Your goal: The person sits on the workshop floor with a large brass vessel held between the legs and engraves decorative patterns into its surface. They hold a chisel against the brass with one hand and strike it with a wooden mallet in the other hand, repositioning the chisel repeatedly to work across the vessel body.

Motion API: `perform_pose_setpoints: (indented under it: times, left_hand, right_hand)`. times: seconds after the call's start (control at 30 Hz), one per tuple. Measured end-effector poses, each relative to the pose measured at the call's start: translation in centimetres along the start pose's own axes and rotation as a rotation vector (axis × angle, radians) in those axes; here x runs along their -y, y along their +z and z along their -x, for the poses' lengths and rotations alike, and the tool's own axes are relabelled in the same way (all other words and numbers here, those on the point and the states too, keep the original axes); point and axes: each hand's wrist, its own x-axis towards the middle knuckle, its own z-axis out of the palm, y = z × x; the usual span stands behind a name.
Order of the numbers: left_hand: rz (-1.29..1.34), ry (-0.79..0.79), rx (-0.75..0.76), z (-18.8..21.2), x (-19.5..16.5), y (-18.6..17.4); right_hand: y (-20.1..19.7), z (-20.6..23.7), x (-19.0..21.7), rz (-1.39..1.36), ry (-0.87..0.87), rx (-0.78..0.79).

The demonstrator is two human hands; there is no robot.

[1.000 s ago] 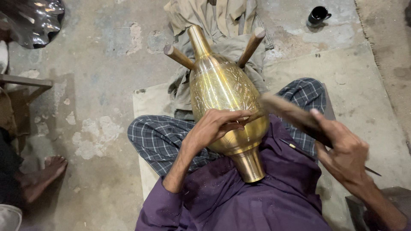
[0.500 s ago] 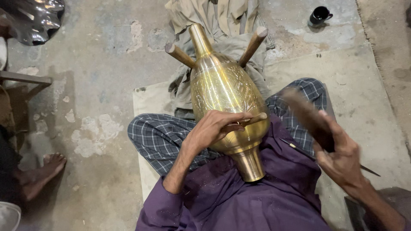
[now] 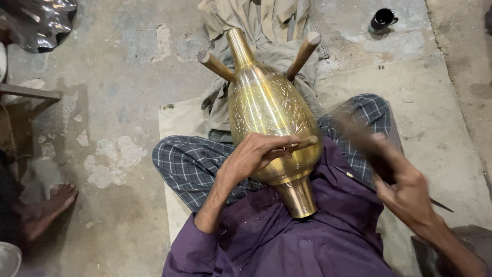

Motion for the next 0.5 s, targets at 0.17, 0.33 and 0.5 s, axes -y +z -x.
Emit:
perform_pose_setpoints:
  times: [0.17,0.33,0.5]
  left_hand:
    - [0.016,-0.008,-0.024,0.5,0.1,0.0]
    - [-0.023,0.023,-0.067,1.0,0.4,0.2]
    - [-0.036,0.013,-0.091,1.2,0.7,0.6]
  right_hand:
    - [0.2,0.0,-0.4,0.175,0.151,0.021]
    - [0.0,0.2,-1.5,0.385,0.012,0.027]
    - [-0.3,0.2,-2.1,0.514,-0.099,0.093]
